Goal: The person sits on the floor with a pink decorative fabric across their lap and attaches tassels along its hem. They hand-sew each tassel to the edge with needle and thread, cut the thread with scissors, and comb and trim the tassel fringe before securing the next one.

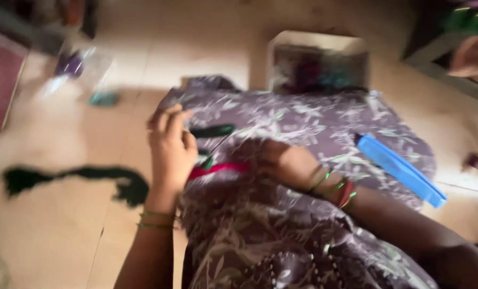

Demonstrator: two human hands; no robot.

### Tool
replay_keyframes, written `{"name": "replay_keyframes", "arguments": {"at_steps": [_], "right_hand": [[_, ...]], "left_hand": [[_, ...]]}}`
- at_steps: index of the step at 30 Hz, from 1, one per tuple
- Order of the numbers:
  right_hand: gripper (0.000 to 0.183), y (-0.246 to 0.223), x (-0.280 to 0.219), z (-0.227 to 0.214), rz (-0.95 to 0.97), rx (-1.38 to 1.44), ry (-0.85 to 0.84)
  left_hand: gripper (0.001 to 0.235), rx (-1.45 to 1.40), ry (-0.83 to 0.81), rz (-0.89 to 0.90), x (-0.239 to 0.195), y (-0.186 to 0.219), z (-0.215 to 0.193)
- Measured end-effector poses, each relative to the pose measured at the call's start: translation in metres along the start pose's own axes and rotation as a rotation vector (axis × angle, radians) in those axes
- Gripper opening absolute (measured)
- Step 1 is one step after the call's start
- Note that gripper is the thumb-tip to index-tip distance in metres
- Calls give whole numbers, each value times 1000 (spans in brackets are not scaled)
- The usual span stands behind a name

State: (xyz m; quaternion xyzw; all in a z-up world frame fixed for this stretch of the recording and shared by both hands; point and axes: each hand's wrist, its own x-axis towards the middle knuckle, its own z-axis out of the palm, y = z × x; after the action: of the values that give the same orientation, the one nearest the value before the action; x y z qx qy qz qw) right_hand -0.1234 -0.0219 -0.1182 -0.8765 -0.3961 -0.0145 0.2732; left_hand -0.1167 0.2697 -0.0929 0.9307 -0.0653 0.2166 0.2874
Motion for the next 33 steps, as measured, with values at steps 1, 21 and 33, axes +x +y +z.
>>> {"name": "replay_keyframes", "arguments": {"at_steps": [1, 21, 33], "right_hand": [[27, -2, -7, 12, 23, -22, 16], [10, -27, -54, -132, 207, 596, 378], [13, 23, -169, -225, 106, 789, 1412]], "left_hand": [[36, -22, -4, 28, 2, 9, 2], [18, -782, -773, 37, -18, 129, 76], [24, -404, -800, 238, 3, 114, 119]]}}
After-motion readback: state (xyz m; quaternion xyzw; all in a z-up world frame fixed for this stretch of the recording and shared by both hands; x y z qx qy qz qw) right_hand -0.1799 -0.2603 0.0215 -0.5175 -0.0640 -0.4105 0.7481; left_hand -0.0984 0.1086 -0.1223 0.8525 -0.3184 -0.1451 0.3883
